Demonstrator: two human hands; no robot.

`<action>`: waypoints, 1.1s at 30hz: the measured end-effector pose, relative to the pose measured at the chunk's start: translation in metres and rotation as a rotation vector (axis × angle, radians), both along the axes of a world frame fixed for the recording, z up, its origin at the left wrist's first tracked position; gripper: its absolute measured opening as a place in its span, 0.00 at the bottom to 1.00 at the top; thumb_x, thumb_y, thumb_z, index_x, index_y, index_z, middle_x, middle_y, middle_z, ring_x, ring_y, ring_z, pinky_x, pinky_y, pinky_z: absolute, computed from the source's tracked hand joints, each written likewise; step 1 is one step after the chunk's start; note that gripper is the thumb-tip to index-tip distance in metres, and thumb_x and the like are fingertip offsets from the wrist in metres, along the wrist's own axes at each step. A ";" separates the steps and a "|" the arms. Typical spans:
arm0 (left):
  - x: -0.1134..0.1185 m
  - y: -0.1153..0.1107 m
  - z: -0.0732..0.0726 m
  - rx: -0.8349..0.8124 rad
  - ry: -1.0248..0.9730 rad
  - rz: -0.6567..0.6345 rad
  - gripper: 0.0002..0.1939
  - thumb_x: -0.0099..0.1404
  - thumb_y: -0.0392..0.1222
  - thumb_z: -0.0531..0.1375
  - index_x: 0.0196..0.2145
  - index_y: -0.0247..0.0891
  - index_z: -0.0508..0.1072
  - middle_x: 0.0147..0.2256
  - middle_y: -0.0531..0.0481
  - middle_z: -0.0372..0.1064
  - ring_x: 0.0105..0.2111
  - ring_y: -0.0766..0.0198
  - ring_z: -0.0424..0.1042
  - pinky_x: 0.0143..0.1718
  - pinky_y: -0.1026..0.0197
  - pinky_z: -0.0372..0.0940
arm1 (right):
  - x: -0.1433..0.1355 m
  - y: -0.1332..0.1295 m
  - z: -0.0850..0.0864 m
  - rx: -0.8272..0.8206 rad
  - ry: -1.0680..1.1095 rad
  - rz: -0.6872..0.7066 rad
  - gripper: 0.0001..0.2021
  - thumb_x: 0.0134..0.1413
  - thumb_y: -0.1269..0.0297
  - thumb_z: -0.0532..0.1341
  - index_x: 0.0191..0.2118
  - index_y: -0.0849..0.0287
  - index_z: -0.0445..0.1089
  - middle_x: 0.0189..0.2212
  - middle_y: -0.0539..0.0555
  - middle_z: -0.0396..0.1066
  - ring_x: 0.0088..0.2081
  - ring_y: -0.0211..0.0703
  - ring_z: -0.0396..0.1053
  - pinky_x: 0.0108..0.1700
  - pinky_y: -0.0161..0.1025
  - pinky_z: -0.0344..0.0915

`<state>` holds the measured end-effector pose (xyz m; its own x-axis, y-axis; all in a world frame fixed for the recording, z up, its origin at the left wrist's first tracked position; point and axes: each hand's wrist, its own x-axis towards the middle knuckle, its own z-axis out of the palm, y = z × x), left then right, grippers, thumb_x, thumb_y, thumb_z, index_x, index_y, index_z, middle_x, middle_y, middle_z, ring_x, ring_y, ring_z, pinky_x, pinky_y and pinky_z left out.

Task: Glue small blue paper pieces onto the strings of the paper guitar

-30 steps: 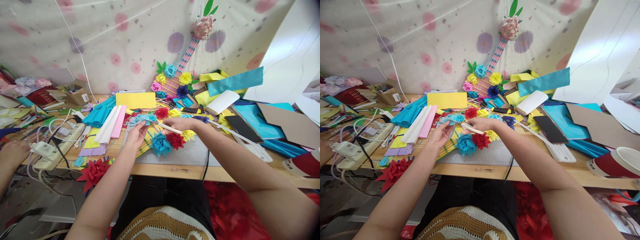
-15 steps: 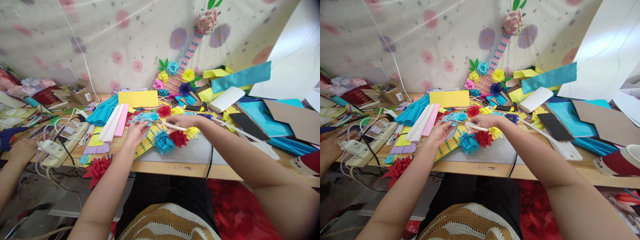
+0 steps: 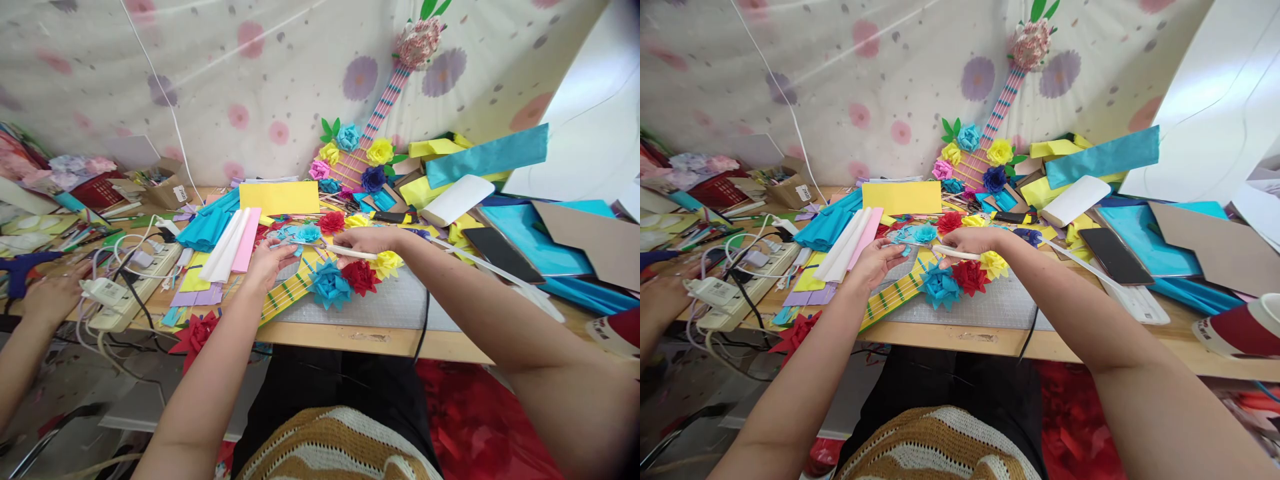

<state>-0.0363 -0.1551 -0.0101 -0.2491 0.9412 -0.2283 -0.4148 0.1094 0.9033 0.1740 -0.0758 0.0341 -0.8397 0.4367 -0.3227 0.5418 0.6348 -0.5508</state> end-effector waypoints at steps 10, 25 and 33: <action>-0.006 0.001 0.000 0.006 0.093 0.006 0.24 0.42 0.27 0.68 0.31 0.37 0.58 0.26 0.53 0.70 0.24 0.66 0.72 0.33 0.57 0.70 | -0.004 0.001 0.003 0.013 0.013 -0.014 0.17 0.42 0.50 0.62 0.28 0.61 0.61 0.22 0.47 0.59 0.25 0.34 0.56 0.27 0.33 0.50; -0.020 0.005 -0.006 0.110 0.216 0.025 0.27 0.37 0.32 0.70 0.32 0.37 0.60 0.27 0.55 0.66 0.28 0.64 0.72 0.30 0.58 0.71 | -0.009 0.001 -0.004 0.165 0.008 -0.082 0.25 0.43 0.42 0.58 0.39 0.59 0.62 0.34 0.53 0.66 0.32 0.41 0.61 0.32 0.35 0.54; -0.016 0.004 -0.003 0.139 0.189 -0.019 0.27 0.37 0.30 0.70 0.33 0.39 0.60 0.26 0.56 0.67 0.28 0.64 0.73 0.31 0.59 0.70 | -0.010 -0.007 -0.006 0.222 0.040 -0.044 0.24 0.44 0.43 0.59 0.38 0.59 0.62 0.32 0.53 0.66 0.31 0.40 0.60 0.31 0.34 0.52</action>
